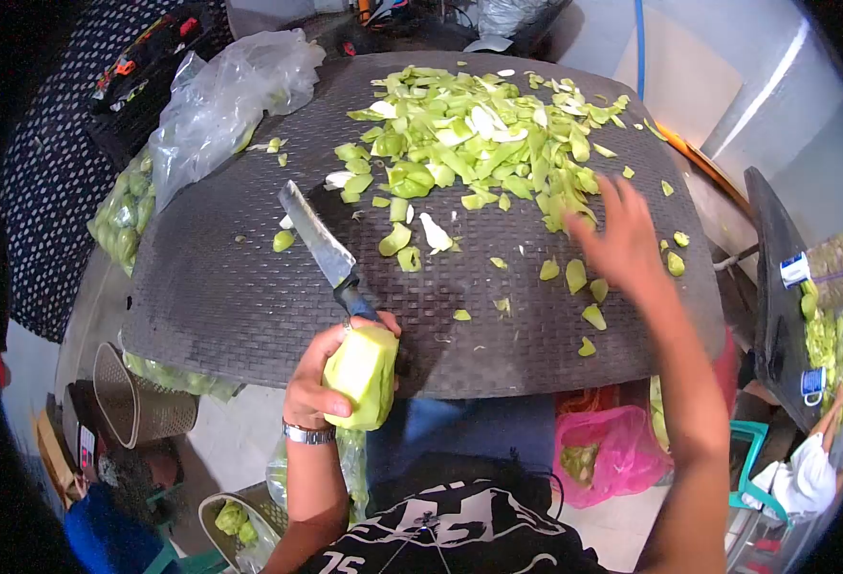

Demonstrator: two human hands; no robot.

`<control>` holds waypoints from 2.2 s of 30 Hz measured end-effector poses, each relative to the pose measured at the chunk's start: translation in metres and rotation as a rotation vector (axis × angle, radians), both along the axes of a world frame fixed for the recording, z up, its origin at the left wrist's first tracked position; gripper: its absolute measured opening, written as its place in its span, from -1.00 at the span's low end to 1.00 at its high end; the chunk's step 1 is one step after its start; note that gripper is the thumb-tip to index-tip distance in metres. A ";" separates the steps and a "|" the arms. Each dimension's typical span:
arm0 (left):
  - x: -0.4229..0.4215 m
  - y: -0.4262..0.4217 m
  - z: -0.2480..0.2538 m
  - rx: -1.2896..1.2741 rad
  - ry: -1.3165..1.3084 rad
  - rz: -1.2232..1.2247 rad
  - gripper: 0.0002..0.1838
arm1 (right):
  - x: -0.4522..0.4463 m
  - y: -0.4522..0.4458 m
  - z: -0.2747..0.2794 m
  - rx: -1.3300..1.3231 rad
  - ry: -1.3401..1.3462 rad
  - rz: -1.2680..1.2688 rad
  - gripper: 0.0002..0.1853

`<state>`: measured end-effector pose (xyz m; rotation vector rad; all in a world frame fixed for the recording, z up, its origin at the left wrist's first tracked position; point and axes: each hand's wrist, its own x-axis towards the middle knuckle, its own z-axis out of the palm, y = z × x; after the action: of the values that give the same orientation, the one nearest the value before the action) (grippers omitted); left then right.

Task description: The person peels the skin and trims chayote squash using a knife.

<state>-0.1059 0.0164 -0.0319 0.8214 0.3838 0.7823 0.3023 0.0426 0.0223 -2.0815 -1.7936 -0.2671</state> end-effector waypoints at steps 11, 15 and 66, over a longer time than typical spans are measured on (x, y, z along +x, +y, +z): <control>0.001 0.003 0.001 0.034 0.025 -0.007 0.01 | -0.070 -0.013 -0.054 -0.336 0.088 -0.249 0.46; -0.001 0.002 -0.003 0.014 0.028 -0.001 0.05 | -0.086 0.106 -0.061 -0.242 0.152 -0.169 0.58; 0.092 -0.066 0.030 -0.493 -0.414 -0.038 -0.21 | -0.034 0.027 0.040 -0.515 1.035 0.150 -0.56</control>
<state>-0.0143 -0.0496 -0.0018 0.1951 0.1756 0.7572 0.2680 0.0701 0.0618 -1.7697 -1.3705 1.1994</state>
